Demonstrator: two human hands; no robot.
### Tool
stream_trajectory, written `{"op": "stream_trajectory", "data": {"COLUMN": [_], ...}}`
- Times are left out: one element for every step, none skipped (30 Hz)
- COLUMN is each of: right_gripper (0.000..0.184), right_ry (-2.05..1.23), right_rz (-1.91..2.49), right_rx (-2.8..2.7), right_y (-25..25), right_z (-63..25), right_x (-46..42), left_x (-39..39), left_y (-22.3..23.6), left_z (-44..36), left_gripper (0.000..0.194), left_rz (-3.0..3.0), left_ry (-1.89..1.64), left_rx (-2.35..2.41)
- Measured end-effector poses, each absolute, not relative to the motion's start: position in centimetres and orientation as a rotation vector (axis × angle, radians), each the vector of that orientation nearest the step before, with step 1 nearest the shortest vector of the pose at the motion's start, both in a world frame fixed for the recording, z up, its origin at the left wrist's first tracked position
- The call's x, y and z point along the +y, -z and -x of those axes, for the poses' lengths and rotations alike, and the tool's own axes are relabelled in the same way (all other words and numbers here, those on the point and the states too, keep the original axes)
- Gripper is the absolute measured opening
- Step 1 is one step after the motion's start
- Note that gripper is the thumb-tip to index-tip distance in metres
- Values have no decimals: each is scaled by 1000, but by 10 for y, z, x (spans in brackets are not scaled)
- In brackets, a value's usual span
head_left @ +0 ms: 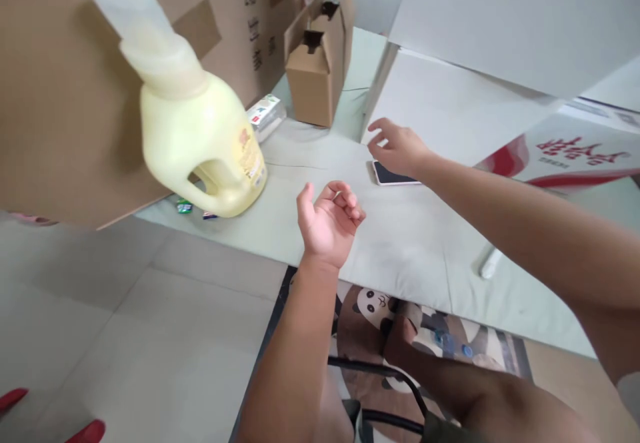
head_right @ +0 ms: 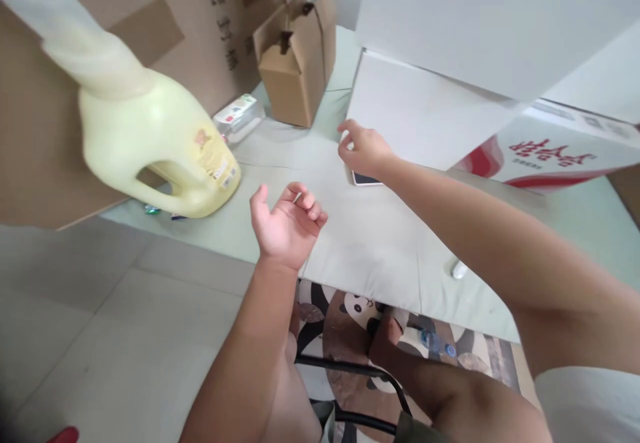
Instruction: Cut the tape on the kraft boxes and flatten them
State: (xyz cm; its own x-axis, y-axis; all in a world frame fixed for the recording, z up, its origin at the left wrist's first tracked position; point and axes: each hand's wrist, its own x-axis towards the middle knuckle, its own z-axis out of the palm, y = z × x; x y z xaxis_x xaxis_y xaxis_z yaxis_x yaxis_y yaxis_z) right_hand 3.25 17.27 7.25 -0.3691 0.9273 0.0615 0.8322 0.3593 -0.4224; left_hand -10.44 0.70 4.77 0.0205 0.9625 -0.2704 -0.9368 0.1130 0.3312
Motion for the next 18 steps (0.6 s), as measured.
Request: {"op": "stream_trajectory", "data": {"right_gripper": [56,58,61,65,68,71,73,72,70,69,68,69,72,74,75,74,69,63], "right_ry": [-362,-285,-241,-229,-232,-244,-259,-272,-282,-286,-284,-275,-261,-248,-239,-234,-241,-255], "right_rz": [1489,1428,1388,1363,1352,1358,1377,1401,1427,1448,1455,1440,1407,1358,1294,1226,1157,1091], "right_rx": [-2377,-2398,-2393,-2370,-2336,-2298,-2264,-2238,-2220,-2210,-2206,-2203,-2203,-2203,-2201,-2204,-2193,-2176], "right_y": [-71,-70,-69,-68,-67,-67,-66,-67,-67,-67,-68,-68,-68,-68,-66,-64,-61,-58], "right_z": [-10,11,29,46,59,70,79,84,86,86,84,79,71,61,48,33,15,-4], "right_x": [189,206,225,244,263,280,296,308,317,322,322,318,309,295,278,257,233,207], "left_x": [7,8,8,9,10,11,12,13,14,15,16,17,17,18,19,20,21,22], "left_y": [-47,-47,-46,-45,-44,-43,-42,-41,-41,-41,-41,-41,-41,-40,-39,-37,-34,-31], "left_z": [109,112,116,118,120,122,123,123,123,123,122,121,120,118,117,116,115,115], "left_gripper": [62,62,62,62,62,61,61,60,59,58,57,56,55,53,49,45,39,33], "left_rz": [-54,-44,-36,-29,-25,-22,-20,-21,-23,-27,-35,-46,-60,-78,-96,-117,-140,-163], "left_ry": [-1484,-1494,-1503,-1510,-1515,-1518,-1520,-1520,-1519,-1516,-1511,-1507,-1508,-1516,-1539,-1584,-1660,-1763], "left_rx": [473,466,458,450,445,442,441,441,441,439,435,432,435,447,475,533,631,764]}}
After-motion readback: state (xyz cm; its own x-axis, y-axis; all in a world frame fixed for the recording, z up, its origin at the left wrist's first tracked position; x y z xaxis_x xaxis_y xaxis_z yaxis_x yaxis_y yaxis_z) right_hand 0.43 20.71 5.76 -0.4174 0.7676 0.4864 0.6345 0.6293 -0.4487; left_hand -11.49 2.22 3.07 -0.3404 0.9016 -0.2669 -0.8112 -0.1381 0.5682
